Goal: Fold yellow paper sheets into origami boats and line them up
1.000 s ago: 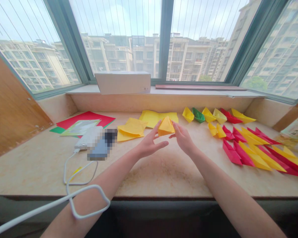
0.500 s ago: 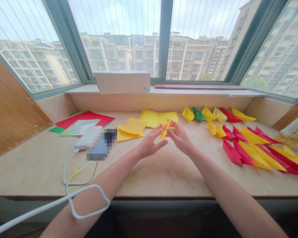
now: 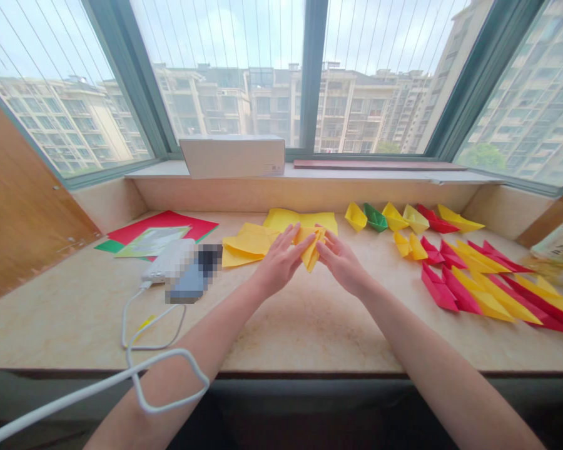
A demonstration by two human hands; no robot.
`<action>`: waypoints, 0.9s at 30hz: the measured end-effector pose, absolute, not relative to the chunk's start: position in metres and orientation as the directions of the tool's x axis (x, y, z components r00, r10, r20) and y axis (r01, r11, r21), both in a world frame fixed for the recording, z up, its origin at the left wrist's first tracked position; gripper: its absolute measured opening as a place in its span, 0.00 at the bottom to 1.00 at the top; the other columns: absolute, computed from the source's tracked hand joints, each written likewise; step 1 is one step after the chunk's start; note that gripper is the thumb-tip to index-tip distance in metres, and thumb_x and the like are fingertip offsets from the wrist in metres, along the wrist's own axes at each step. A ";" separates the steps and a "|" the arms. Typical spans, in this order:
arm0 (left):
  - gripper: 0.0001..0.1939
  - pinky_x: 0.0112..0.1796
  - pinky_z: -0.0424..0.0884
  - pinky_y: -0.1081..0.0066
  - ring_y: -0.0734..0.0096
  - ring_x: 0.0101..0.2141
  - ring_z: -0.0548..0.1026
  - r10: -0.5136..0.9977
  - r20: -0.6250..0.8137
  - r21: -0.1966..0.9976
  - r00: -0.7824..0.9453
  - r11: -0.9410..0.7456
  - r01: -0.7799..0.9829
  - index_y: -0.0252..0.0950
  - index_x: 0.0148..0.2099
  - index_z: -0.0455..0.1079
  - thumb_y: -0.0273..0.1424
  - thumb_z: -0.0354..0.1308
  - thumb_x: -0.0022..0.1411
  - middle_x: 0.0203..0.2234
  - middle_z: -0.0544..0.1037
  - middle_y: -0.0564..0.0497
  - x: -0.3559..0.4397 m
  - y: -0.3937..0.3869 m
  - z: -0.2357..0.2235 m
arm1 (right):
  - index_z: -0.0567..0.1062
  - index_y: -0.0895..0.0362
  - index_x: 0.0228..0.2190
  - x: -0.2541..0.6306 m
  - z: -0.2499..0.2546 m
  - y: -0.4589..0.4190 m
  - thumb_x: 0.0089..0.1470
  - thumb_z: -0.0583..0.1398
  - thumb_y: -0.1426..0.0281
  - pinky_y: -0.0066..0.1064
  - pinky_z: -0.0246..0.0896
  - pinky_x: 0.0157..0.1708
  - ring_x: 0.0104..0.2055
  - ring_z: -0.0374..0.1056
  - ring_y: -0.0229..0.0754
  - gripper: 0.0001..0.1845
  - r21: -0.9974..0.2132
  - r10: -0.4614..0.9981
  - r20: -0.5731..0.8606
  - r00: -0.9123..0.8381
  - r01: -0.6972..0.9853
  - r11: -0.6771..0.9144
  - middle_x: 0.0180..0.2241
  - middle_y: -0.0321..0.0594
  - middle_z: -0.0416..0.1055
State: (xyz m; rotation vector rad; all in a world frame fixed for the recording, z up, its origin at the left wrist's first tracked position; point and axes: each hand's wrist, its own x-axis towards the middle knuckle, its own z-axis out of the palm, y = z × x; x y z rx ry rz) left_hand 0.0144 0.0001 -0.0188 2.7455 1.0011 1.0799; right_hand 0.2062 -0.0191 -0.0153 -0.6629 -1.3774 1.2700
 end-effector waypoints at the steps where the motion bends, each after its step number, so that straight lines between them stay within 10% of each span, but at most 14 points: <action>1: 0.27 0.62 0.53 0.48 0.52 0.68 0.47 0.566 0.602 0.229 0.563 -0.798 0.557 0.46 0.68 0.54 0.29 0.49 0.68 0.69 0.48 0.44 0.015 -0.001 -0.019 | 0.62 0.45 0.60 0.207 -0.016 -0.019 0.55 0.63 0.56 0.42 0.67 0.53 0.53 0.70 0.47 0.33 -0.930 0.912 0.332 -0.240 -0.247 0.274 0.56 0.41 0.70; 12: 0.32 0.62 0.52 0.47 0.49 0.64 0.57 0.583 0.660 0.219 0.474 -0.752 0.621 0.35 0.68 0.53 0.36 0.54 0.65 0.63 0.62 0.37 0.014 -0.004 -0.013 | 0.72 0.50 0.53 0.215 -0.015 -0.014 0.55 0.62 0.61 0.46 0.59 0.58 0.56 0.68 0.50 0.24 -0.937 0.918 0.346 -0.194 -0.126 0.327 0.52 0.40 0.73; 20: 0.32 0.40 0.75 0.66 0.60 0.44 0.77 0.719 0.554 0.601 0.420 -0.694 0.396 0.41 0.65 0.59 0.39 0.60 0.61 0.52 0.75 0.43 0.011 0.003 -0.012 | 0.62 0.44 0.59 0.221 -0.004 -0.020 0.54 0.63 0.60 0.43 0.69 0.47 0.49 0.72 0.47 0.32 -0.938 0.903 0.346 -0.254 -0.123 0.325 0.53 0.44 0.71; 27: 0.38 0.17 0.62 0.79 0.82 0.16 0.63 0.889 0.330 0.853 0.318 -0.425 0.303 0.43 0.70 0.48 0.45 0.57 0.62 0.32 0.76 0.51 0.010 -0.006 -0.001 | 0.67 0.48 0.56 0.241 -0.002 -0.014 0.50 0.67 0.63 0.40 0.69 0.40 0.39 0.74 0.44 0.32 -0.935 0.907 0.323 -0.268 0.056 0.350 0.39 0.41 0.77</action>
